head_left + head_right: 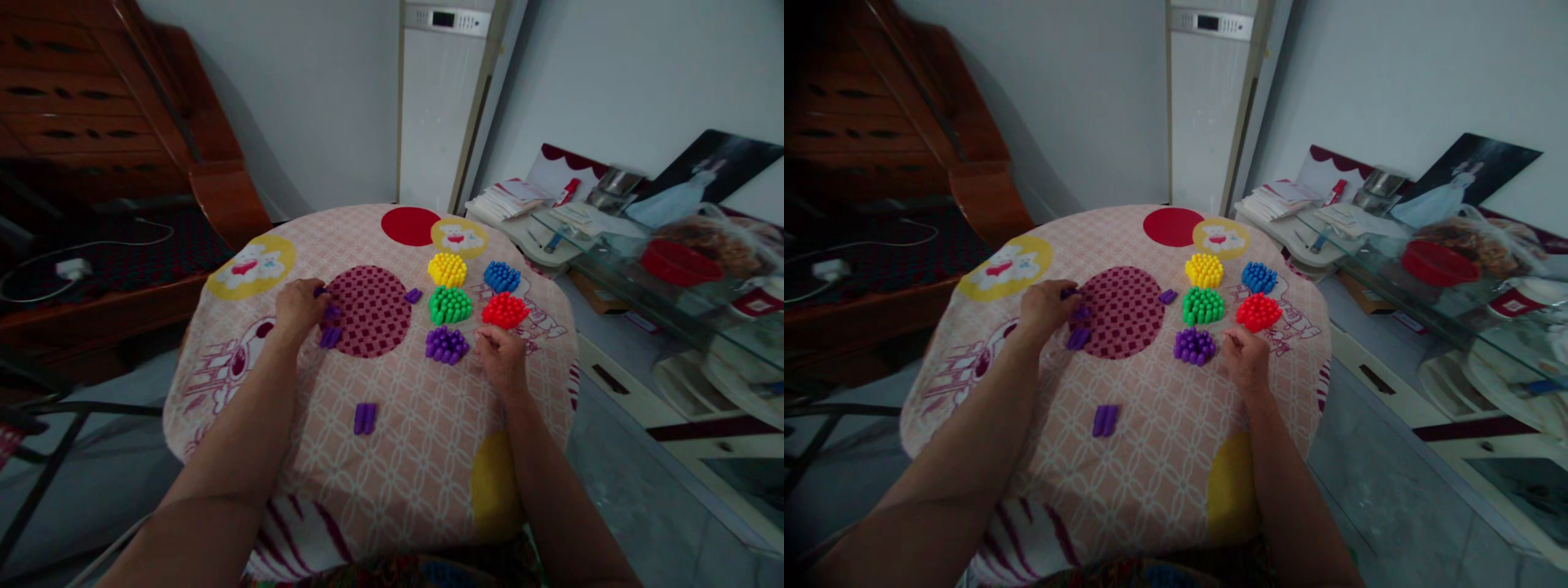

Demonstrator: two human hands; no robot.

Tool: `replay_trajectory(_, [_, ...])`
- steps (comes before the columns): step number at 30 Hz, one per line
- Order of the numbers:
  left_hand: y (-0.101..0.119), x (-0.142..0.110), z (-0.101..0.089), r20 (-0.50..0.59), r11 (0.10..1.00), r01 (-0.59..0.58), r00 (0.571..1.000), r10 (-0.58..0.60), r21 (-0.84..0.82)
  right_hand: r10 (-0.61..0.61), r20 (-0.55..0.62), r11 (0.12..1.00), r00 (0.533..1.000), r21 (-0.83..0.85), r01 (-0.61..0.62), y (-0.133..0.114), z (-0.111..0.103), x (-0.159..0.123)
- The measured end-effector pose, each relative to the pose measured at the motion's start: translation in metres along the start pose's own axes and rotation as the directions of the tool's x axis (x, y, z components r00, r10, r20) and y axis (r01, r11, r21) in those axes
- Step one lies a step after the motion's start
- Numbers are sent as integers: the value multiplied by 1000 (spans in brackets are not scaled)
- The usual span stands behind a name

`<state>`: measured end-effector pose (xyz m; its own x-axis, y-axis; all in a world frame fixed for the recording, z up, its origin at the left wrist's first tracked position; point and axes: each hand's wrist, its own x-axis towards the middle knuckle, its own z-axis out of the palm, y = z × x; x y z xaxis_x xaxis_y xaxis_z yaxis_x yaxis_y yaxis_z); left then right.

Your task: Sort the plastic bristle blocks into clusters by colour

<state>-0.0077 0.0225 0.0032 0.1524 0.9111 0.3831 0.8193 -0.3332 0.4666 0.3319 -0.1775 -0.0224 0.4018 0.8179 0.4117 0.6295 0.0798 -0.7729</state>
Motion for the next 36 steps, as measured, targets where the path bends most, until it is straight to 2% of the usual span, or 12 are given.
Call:
replay_trajectory(3, [36,-5,-14,22,998,52,998,-51,-43,0,3,1000,1000,6,0,-1,0,0])
replay_trajectory(7, [94,-26,-23,151,931,-72,979,134,-358,-5,-43,999,999,32,6,-8,-1,-1])
replay_trajectory(12, [142,-68,-13,333,756,-158,827,452,-635,-10,-38,993,999,114,15,-25,-3,-3])
replay_trajectory(15, [152,-84,-7,353,690,-198,742,570,-697,7,0,977,1000,214,-6,-29,-4,-4])
replay_trajectory(18, [152,-89,-4,380,697,-221,708,596,-682,74,-19,961,997,270,-66,-28,-3,-4])
replay_trajectory(22, [151,-91,-3,453,771,-179,719,526,-611,118,-24,949,993,297,-106,-26,-4,-2])
replay_trajectory(24, [152,-94,-1,460,791,-150,742,487,-593,126,29,934,992,333,-128,-28,-8,-2])
replay_trajectory(27, [155,-99,4,444,807,-128,780,441,-577,129,275,896,953,380,-231,-33,-16,-3])
replay_trajectory(29, [156,-101,7,425,803,-112,801,421,-585,117,458,866,881,387,-316,-37,-18,-6])
replay_trajectory(31, [158,-102,9,400,789,-89,824,401,-608,101,548,842,830,397,-365,-41,-17,-10])
replay_trajectory(33, [159,-102,10,386,762,-63,833,396,-645,90,554,833,828,413,-367,-44,-13,-14])
replay_trajectory(36, [159,-103,10,407,709,-31,801,439,-704,78,512,847,855,418,-328,-46,-11,-15])
